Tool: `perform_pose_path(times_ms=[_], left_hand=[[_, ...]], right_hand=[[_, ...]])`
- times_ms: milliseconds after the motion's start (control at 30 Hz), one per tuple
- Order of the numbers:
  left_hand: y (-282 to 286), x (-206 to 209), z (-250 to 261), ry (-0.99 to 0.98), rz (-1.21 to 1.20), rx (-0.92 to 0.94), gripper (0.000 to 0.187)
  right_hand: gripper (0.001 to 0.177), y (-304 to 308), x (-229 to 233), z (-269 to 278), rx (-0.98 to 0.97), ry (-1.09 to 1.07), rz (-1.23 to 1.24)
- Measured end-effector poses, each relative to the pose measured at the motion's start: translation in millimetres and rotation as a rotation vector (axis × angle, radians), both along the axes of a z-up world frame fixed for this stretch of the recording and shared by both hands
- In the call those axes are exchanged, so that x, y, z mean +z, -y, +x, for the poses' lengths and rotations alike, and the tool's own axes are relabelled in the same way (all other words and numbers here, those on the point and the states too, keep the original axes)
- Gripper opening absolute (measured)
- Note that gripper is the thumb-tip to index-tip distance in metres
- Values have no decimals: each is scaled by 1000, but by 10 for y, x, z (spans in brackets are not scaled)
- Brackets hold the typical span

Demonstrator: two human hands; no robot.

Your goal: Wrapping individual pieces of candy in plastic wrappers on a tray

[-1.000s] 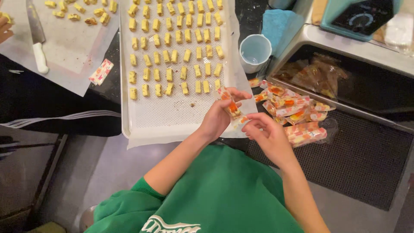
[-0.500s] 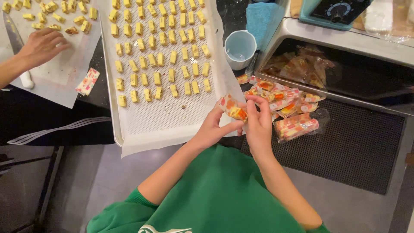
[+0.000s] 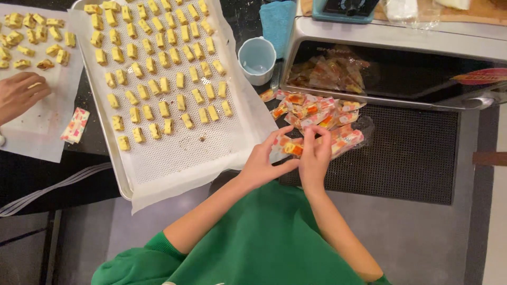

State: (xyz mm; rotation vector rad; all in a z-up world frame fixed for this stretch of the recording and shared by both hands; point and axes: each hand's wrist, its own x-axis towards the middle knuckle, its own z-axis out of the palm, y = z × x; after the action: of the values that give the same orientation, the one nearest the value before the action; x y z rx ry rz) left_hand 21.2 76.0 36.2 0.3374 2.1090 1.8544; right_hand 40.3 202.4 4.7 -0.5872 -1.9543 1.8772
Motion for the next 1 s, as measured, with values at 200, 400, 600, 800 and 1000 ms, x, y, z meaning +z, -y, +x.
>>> perform_pose_path(times_ms=[200, 400, 600, 800, 1000], left_hand=[[-340, -369, 92, 299, 271, 236, 59], [-283, -247, -6, 289, 310, 165, 65], [478, -174, -376, 3, -3, 138, 77], [3010, -635, -651, -290, -221, 778, 18], [4829, -951, -554, -82, -864, 972, 22]], right_hand=[[22, -346, -527, 115, -86, -112, 184], [26, -365, -476, 23, -21, -155, 262], [15, -916, -543, -344, -49, -192, 623], [22, -1343, -1004, -364, -114, 117, 1501], [51, -1302, -1355, -205, -409, 70, 1572]])
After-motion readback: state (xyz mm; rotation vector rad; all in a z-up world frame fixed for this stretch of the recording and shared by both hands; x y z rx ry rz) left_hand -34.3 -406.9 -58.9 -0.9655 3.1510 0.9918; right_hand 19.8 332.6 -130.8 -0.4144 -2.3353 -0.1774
